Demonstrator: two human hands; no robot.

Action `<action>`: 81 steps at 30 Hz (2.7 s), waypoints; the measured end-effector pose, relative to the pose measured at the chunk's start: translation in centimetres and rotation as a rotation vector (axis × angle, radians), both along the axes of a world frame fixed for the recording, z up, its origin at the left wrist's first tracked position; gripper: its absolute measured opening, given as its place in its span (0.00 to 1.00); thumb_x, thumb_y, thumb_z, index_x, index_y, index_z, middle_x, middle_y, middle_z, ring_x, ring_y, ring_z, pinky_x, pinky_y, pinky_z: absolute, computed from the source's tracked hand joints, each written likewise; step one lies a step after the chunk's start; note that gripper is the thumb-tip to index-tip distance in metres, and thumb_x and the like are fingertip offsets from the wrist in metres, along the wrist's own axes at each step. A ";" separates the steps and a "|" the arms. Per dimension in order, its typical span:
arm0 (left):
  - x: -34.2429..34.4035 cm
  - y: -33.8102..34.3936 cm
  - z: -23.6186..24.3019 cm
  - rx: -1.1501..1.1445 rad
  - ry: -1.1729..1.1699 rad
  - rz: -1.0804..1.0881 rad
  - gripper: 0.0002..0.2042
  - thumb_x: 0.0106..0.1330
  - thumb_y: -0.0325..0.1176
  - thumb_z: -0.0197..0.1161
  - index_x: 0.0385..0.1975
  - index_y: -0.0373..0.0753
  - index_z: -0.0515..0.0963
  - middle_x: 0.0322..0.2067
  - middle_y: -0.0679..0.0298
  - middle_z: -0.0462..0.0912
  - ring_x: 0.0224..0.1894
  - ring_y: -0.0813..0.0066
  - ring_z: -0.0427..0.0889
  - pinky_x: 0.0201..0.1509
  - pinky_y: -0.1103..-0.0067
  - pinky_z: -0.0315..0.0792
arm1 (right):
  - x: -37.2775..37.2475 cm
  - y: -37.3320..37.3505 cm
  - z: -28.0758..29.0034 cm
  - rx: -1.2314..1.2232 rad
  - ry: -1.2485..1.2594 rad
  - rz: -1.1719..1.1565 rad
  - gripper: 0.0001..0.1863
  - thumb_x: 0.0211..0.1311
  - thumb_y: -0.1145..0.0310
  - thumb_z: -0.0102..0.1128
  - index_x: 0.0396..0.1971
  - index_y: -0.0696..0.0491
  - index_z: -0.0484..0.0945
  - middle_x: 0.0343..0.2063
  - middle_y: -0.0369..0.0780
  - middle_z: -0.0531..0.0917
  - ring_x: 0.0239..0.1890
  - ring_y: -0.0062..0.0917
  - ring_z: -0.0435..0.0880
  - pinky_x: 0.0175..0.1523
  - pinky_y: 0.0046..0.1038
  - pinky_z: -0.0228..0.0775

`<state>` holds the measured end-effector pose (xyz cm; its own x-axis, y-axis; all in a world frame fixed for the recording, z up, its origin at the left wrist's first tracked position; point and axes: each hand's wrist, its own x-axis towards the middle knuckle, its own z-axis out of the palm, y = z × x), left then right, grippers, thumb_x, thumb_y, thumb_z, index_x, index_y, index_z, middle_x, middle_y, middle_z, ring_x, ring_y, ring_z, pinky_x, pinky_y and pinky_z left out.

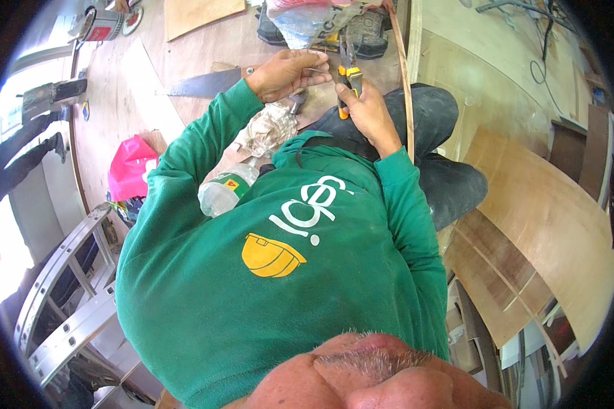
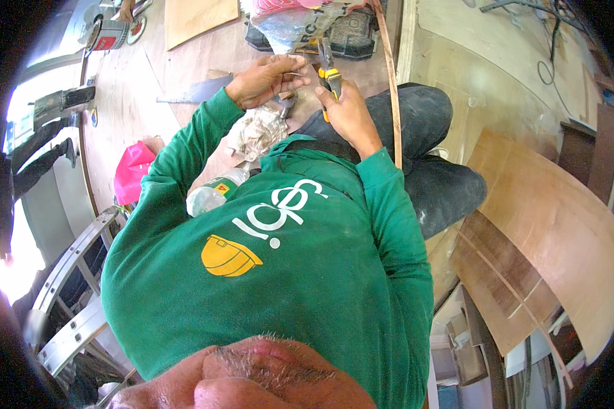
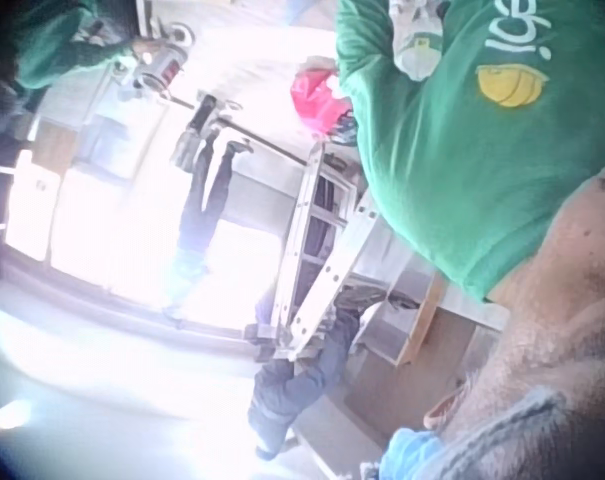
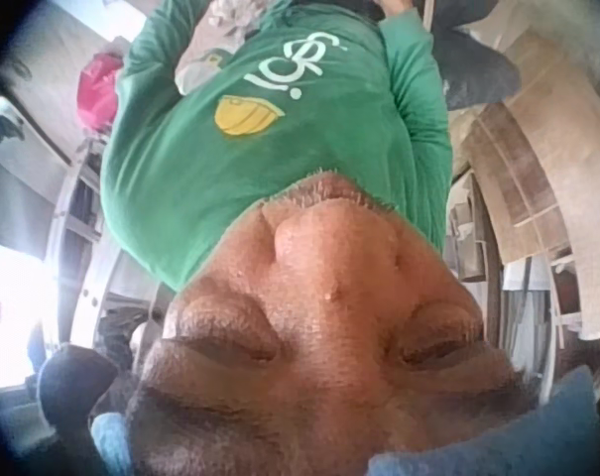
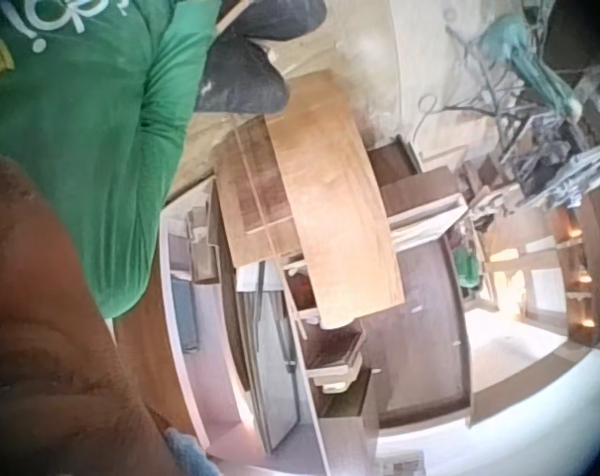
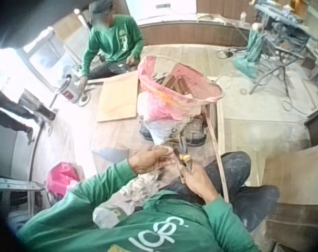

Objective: The person cuts a thin wooden strip using a hand saw, then uses pliers to remove small pieces from the strip. The person is sitting on the floor in a workshop environment.

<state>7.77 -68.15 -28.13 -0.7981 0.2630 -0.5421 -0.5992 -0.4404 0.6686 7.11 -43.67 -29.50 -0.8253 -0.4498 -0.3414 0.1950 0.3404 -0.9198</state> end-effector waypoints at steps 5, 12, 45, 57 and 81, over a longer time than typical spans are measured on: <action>0.7 -1.5 1.8 -0.052 0.035 -0.053 0.17 0.81 0.38 0.60 0.56 0.28 0.79 0.51 0.57 0.84 0.54 0.65 0.88 0.60 0.79 0.84 | -1.6 -1.8 1.2 0.041 0.041 0.158 0.23 0.74 0.57 0.64 0.59 0.58 0.81 0.48 0.56 0.87 0.53 0.50 0.85 0.58 0.44 0.75; 1.5 -3.9 0.5 0.006 -0.020 -0.017 0.16 0.81 0.37 0.60 0.54 0.28 0.80 0.54 0.55 0.85 0.56 0.64 0.88 0.60 0.78 0.85 | -2.3 -3.5 2.4 0.095 0.157 0.316 0.25 0.72 0.54 0.65 0.57 0.60 0.81 0.48 0.58 0.85 0.54 0.54 0.84 0.59 0.46 0.75; 3.6 -8.5 -3.4 0.174 -0.019 0.137 0.13 0.82 0.36 0.59 0.54 0.32 0.80 0.48 0.60 0.85 0.48 0.71 0.87 0.53 0.80 0.85 | -1.3 -4.1 -0.3 0.169 0.266 0.331 0.26 0.72 0.54 0.64 0.64 0.53 0.81 0.45 0.54 0.85 0.50 0.48 0.84 0.57 0.42 0.73; 3.8 -6.1 -2.2 -0.145 0.076 0.048 0.16 0.82 0.38 0.59 0.56 0.32 0.83 0.44 0.63 0.87 0.41 0.81 0.84 0.49 0.86 0.81 | -0.5 -5.3 0.7 0.163 0.331 0.311 0.28 0.72 0.51 0.63 0.57 0.60 0.81 0.43 0.58 0.82 0.52 0.55 0.82 0.58 0.47 0.72; 4.9 -2.0 -1.6 -0.446 0.130 0.051 0.16 0.79 0.43 0.65 0.49 0.33 0.85 0.38 0.70 0.86 0.34 0.86 0.78 0.42 0.87 0.77 | 2.8 -3.6 -0.9 0.137 0.154 0.256 0.33 0.71 0.57 0.66 0.67 0.61 0.68 0.54 0.64 0.83 0.58 0.60 0.82 0.63 0.50 0.73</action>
